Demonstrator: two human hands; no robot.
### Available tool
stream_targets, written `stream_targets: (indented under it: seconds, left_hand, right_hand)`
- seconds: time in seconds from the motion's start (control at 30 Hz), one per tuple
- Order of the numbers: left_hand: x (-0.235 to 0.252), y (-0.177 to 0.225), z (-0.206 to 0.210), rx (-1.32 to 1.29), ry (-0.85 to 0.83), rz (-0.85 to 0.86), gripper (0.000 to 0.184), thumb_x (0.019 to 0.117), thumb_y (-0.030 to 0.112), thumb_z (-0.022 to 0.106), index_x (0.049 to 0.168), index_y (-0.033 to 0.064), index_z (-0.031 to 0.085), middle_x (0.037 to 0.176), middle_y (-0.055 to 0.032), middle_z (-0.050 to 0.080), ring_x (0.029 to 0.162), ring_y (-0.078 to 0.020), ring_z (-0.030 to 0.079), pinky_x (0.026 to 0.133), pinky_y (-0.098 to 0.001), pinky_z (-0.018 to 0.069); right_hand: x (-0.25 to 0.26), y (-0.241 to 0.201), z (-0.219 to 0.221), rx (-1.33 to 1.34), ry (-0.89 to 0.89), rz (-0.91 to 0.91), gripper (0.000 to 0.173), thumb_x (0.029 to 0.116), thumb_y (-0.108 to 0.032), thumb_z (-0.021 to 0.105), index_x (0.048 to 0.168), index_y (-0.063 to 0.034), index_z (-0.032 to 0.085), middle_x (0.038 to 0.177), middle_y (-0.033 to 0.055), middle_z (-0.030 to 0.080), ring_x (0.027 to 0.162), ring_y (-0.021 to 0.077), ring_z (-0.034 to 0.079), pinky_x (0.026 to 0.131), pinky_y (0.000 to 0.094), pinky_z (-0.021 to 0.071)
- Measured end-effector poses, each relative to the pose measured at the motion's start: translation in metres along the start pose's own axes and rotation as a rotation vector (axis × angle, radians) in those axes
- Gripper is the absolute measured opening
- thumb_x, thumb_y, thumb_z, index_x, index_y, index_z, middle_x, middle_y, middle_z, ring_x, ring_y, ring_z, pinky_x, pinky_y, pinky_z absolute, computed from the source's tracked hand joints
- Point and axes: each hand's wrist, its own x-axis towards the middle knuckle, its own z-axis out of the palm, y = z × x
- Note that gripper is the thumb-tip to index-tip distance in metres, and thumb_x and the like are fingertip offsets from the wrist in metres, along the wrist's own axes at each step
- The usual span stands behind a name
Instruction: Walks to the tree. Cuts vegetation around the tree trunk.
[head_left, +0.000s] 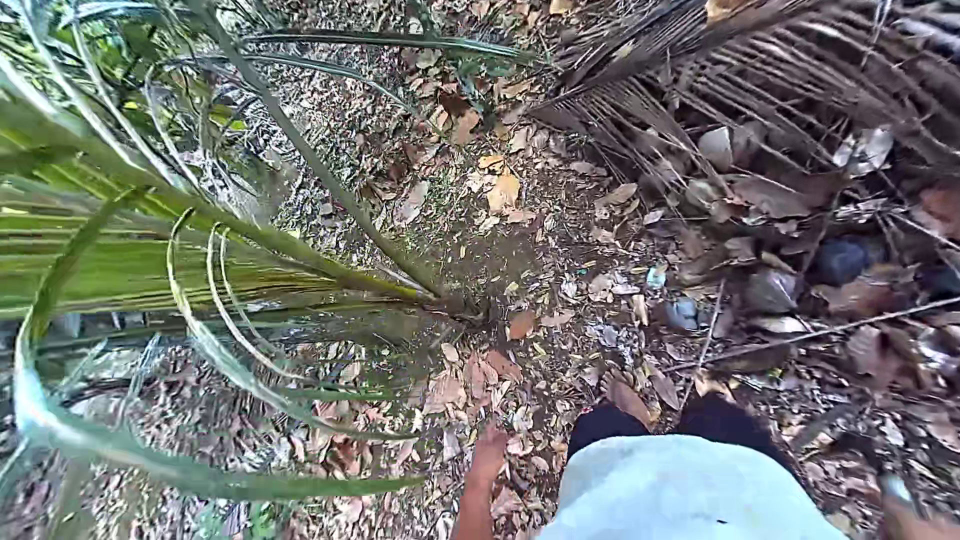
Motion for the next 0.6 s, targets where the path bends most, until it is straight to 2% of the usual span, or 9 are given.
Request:
stream_targets:
  seconds: [0.03,0.1,0.13,0.2,0.27,0.4,0.5,0.6]
  left_hand:
    - [0.006,0.013,-0.015,0.019,0.026,0.008,0.055,0.1049,0.023,0.057,0.155,0.0051,0.041,0.139,-0.0236,0.060,0.122,-0.0351,0.064,0.105,-0.0538,0.0518]
    - [0.020,0.035,-0.038,0.015,0.074,0.011,0.053,0.1044,0.021,0.056,0.154,0.0062,0.043,0.137,-0.0232,0.062,0.120,-0.0344,0.064,0.103,-0.0542,0.0520]
    - [0.026,0.042,-0.046,0.007,0.099,0.009,0.052,0.1043,0.019,0.056,0.153,0.0068,0.045,0.136,-0.0227,0.062,0.120,-0.0337,0.064,0.103,-0.0537,0.0517]
    - [0.034,0.049,-0.056,-0.002,0.139,-0.018,0.051,0.1050,0.019,0.055,0.153,0.0068,0.045,0.138,-0.0221,0.062,0.123,-0.0333,0.063,0.106,-0.0527,0.0510]
    - [0.041,0.049,-0.057,0.049,0.163,-0.082,0.052,0.1057,0.024,0.056,0.154,0.0070,0.044,0.135,-0.0210,0.064,0.123,-0.0331,0.064,0.107,-0.0529,0.0501]
    - [0.058,0.028,-0.026,-0.001,0.142,-0.209,0.052,0.1056,0.024,0.055,0.154,0.0064,0.044,0.136,-0.0227,0.063,0.124,-0.0344,0.063,0.107,-0.0542,0.0496]
    - [0.075,0.011,0.015,-0.066,0.194,-0.292,0.051,0.1050,0.024,0.056,0.149,0.0007,0.048,0.133,-0.0247,0.063,0.122,-0.0358,0.063,0.107,-0.0545,0.0497]
    - [0.090,0.008,0.056,-0.090,0.086,-0.398,0.056,0.1025,0.024,0.060,0.152,0.0030,0.045,0.144,-0.0230,0.056,0.132,-0.0346,0.057,0.112,-0.0536,0.0450]
  right_hand:
    - [0.029,-0.005,0.005,0.092,0.028,-0.026,0.050,0.1053,-0.033,0.048,0.136,0.0056,0.052,0.107,0.0174,0.060,0.084,0.0174,0.057,0.080,0.0389,0.0504]
    - [0.082,-0.024,0.010,0.191,0.120,-0.110,0.054,0.1004,-0.040,0.057,0.132,0.0043,0.056,0.104,0.0219,0.063,0.082,0.0266,0.062,0.077,0.0523,0.0536]
    - [0.100,-0.040,0.012,0.188,0.171,-0.177,0.056,0.0981,-0.042,0.061,0.131,0.0038,0.057,0.104,0.0246,0.065,0.084,0.0319,0.064,0.078,0.0583,0.0539]
    - [0.114,-0.084,0.013,0.079,0.208,-0.318,0.058,0.0961,-0.040,0.063,0.134,0.0029,0.057,0.113,0.0303,0.065,0.097,0.0416,0.067,0.086,0.0660,0.0520]
    - [0.122,-0.134,0.016,-0.044,0.141,-0.407,0.054,0.0937,-0.030,0.065,0.135,0.0044,0.056,0.117,0.0341,0.063,0.104,0.0471,0.064,0.090,0.0703,0.0485]
    - [0.166,-0.227,0.041,-0.328,-0.010,-0.473,0.040,0.0906,-0.019,0.070,0.122,0.0051,0.063,0.103,0.0342,0.066,0.094,0.0510,0.065,0.080,0.0745,0.0477]
    - [0.227,-0.285,0.074,-0.641,-0.173,-0.523,0.039,0.0924,-0.025,0.070,0.121,0.0011,0.065,0.105,0.0339,0.067,0.099,0.0538,0.066,0.082,0.0772,0.0478]
    - [0.263,-0.330,0.106,-0.870,-0.298,-0.541,0.040,0.0907,-0.030,0.071,0.122,-0.0059,0.067,0.105,0.0272,0.070,0.098,0.0482,0.068,0.082,0.0739,0.0512]
